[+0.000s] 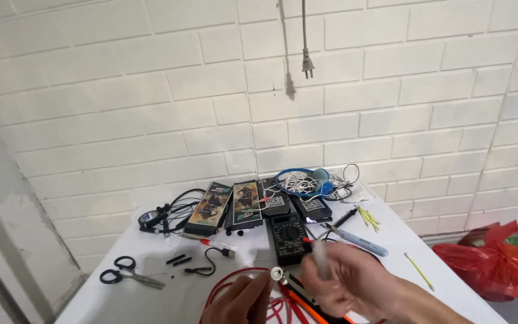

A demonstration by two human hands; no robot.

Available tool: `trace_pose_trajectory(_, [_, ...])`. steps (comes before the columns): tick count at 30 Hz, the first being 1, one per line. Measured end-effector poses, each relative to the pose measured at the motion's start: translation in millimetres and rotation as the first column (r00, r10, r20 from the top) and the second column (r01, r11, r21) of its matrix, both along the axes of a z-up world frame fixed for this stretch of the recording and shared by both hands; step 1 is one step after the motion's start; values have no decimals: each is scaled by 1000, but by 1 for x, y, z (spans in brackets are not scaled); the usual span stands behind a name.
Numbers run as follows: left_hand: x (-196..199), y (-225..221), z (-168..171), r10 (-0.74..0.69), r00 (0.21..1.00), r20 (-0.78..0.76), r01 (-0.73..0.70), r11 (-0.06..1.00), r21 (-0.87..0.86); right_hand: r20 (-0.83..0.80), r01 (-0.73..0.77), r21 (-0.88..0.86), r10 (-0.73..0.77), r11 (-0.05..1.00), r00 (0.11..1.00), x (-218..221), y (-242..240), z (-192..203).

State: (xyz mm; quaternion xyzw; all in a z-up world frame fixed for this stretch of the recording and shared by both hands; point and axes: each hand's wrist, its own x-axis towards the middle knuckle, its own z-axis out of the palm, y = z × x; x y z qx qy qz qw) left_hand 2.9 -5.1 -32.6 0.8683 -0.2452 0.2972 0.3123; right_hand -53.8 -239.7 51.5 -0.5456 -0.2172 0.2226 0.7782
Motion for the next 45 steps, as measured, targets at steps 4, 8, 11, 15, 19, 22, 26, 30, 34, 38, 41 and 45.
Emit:
trace_pose_trajectory(4, [-2, 3, 7, -44, 998, -46, 46, 998, 33, 96, 236, 35, -238, 971, 966, -7, 24, 4])
trace_pose_trajectory(8, [-8, 2, 12, -48, 999, -6, 48, 999, -16, 97, 222, 112, -233, 969, 968, -4, 22, 0])
trace_pose_trajectory(11, [-10, 1, 12, -70, 997, 18, 70, 997, -22, 183, 163, 12, -163, 987, 970, -8, 22, 5])
trace_pose_trajectory(15, [-21, -2, 22, -84, 988, 130, 98, 989, -108, 236, 198, 30, -199, 980, 951, -3, 21, -3])
trace_pose_trajectory(19, [-23, -2, 24, -80, 990, 112, 88, 994, -71, 203, 242, 19, -241, 970, 949, -3, 16, 8])
trace_pose_trajectory(22, [-26, -1, 26, -96, 979, 180, 110, 991, -71, 436, 460, -403, -276, 791, 857, -6, 14, 23])
trace_pose_trajectory(26, [-29, 2, 31, -127, 982, 136, 119, 991, 64, 275, 499, -367, -422, 785, 864, -2, 16, 14])
trace_pose_trajectory(30, [-28, 3, 28, -186, 959, 215, 149, 973, 177, 503, 668, -603, -442, 436, 743, -6, 27, 13])
trace_pose_trajectory(34, [-27, 1, 22, -136, 947, 290, 78, 976, 204, 572, 676, -673, -368, 300, 733, -4, 35, 7])
trace_pose_trajectory(38, [-26, -1, 20, -122, 967, 223, 57, 959, 277, 615, 689, -690, -321, 223, 720, -2, 39, 0])
trace_pose_trajectory(41, [-27, -2, 19, -131, 969, 211, 63, 951, 301, 611, 689, -688, -330, 227, 719, 1, 39, -4])
trace_pose_trajectory(45, [-26, -1, 19, -140, 975, 172, 77, 942, 328, 614, 707, -656, -359, 265, 703, 3, 39, -8])
